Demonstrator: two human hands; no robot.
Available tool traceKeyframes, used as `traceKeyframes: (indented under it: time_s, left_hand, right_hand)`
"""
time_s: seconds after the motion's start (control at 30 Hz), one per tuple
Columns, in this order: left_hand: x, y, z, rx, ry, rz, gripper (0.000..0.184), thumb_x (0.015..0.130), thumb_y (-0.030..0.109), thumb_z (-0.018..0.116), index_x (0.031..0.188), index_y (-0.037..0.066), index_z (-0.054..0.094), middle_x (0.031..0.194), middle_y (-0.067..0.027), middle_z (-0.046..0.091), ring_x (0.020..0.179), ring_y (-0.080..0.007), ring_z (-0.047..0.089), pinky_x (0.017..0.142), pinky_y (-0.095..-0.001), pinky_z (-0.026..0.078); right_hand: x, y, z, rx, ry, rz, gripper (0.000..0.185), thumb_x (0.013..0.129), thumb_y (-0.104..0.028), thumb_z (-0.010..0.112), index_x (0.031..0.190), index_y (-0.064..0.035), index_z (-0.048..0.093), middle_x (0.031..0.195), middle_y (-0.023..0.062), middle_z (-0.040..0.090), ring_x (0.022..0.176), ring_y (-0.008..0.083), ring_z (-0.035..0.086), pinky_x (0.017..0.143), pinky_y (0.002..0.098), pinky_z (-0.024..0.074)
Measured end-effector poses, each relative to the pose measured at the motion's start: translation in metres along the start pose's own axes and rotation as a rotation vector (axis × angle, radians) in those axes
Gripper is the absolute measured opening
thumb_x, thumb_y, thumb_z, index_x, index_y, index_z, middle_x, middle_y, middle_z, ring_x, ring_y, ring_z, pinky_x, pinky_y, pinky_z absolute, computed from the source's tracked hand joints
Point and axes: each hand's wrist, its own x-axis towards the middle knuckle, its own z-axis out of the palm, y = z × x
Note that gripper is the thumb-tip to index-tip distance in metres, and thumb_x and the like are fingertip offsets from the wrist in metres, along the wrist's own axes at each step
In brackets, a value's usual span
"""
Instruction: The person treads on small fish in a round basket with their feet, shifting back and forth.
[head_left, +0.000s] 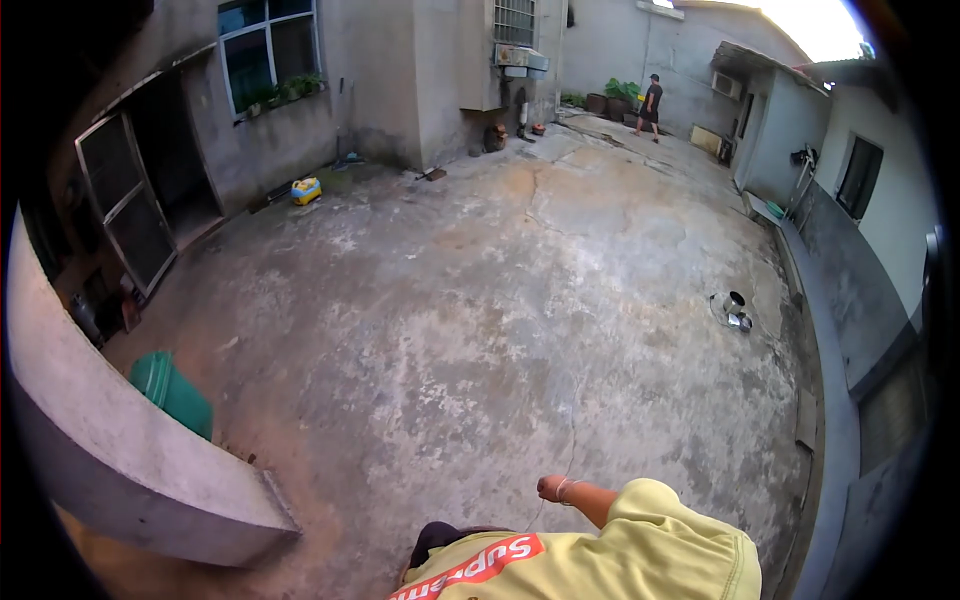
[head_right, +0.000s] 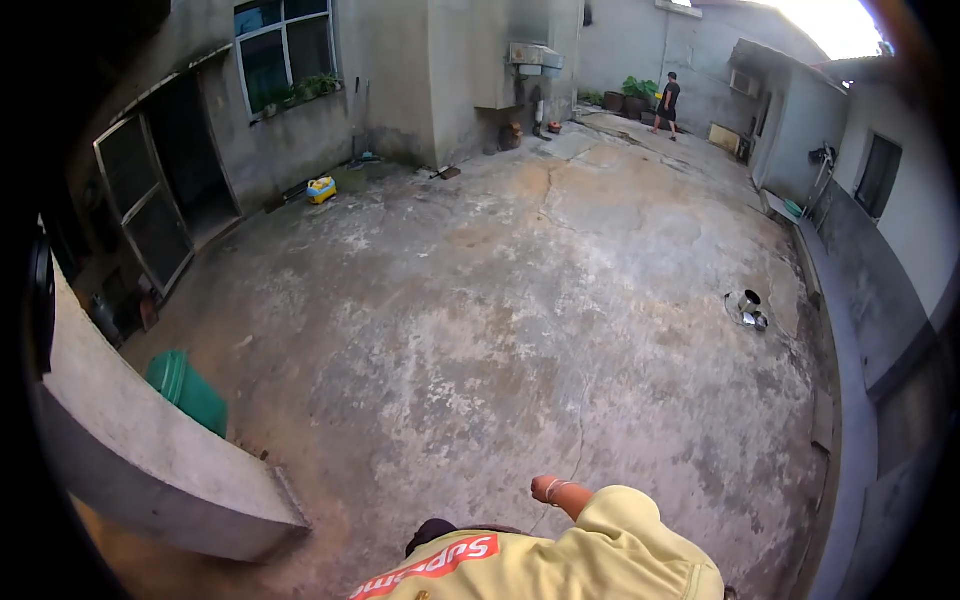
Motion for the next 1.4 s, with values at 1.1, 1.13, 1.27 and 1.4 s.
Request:
traceKeyframes:
  time_s: [1.1,1.13,1.27,1.4]
  left_hand:
    - [-0.017,0.023,0.011,-0.053,0.022,0.003,0.026,0.066,0.027,0.045,0.078,0.005,0.053,0.067,-0.0075,0.053,0.062,-0.0156,0.05,0.056,-0.0259,0.039]
    - [-0.017,0.026,0.012,-0.058,0.022,0.007,0.026,0.066,0.027,0.045,0.078,0.005,0.053,0.067,-0.0075,0.053,0.062,-0.0156,0.05,0.056,-0.0259,0.039]
    - [-0.022,0.03,0.012,-0.075,0.029,0.011,0.025,0.066,0.027,0.045,0.077,0.005,0.053,0.066,-0.0073,0.053,0.061,-0.0153,0.05,0.056,-0.0258,0.039]
    - [-0.028,0.024,0.015,-0.096,0.042,0.005,0.025,0.066,0.026,0.044,0.076,0.005,0.053,0.066,-0.0071,0.053,0.061,-0.0151,0.05,0.055,-0.0257,0.039]
  right_hand:
    - [-0.004,0.004,0.008,0.085,0.042,-0.003,0.025,0.062,-0.023,0.048,0.082,-0.009,0.053,0.079,0.0113,0.053,0.075,0.0248,0.049,0.066,0.031,0.0387]
    - [-0.004,0.001,0.005,0.068,0.037,-0.007,0.025,0.061,-0.022,0.049,0.082,-0.0089,0.053,0.079,0.0114,0.053,0.076,0.0247,0.049,0.066,0.0309,0.0387]
    - [0.001,-0.004,0.002,0.065,0.021,-0.016,0.025,0.061,-0.022,0.049,0.082,-0.0085,0.053,0.08,0.0113,0.053,0.077,0.0247,0.049,0.067,0.0309,0.0386]
    - [0.008,-0.006,0.008,0.043,0.016,-0.014,0.025,0.061,-0.022,0.049,0.082,-0.0086,0.053,0.08,0.0112,0.053,0.076,0.0248,0.049,0.066,0.0309,0.0387]
